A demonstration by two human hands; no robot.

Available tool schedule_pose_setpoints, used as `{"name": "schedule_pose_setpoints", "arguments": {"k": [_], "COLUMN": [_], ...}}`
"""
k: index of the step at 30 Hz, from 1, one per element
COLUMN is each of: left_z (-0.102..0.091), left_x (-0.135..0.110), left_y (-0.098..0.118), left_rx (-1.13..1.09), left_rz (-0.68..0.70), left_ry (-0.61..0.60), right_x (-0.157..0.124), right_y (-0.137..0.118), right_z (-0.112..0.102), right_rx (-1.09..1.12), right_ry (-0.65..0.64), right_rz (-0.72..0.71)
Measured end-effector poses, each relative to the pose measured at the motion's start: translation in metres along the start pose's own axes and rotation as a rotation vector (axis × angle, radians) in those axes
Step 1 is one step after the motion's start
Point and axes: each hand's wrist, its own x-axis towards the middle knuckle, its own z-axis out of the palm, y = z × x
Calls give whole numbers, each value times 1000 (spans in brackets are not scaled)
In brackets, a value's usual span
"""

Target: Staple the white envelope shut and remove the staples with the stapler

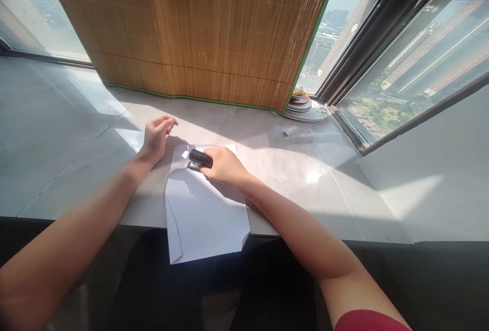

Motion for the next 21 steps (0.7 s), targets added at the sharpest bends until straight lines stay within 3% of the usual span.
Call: {"name": "schedule_pose_setpoints", "arguments": {"k": [5,11,15,18,21], "left_z": [-2,-6,-8,-12,-15], "left_x": [2,9,10,9,8], "left_y": [-4,-13,-15,-14,-11], "left_rx": [-5,-102,-72,-76,-51], "left_rz": [-14,-62,-52,-54,-72], "left_ry": [-10,-39,-61,-68,-72], "right_x": [5,0,-43,-87,-113], "right_y": [19,78,114,136,155], "right_z": [-6,-59,-98,-116,-119], "right_rx": [-30,-112,-112,-137,-176], "right_ry": [-11,78,125,339,477], "right_rz": [2,172,219,279,342]}}
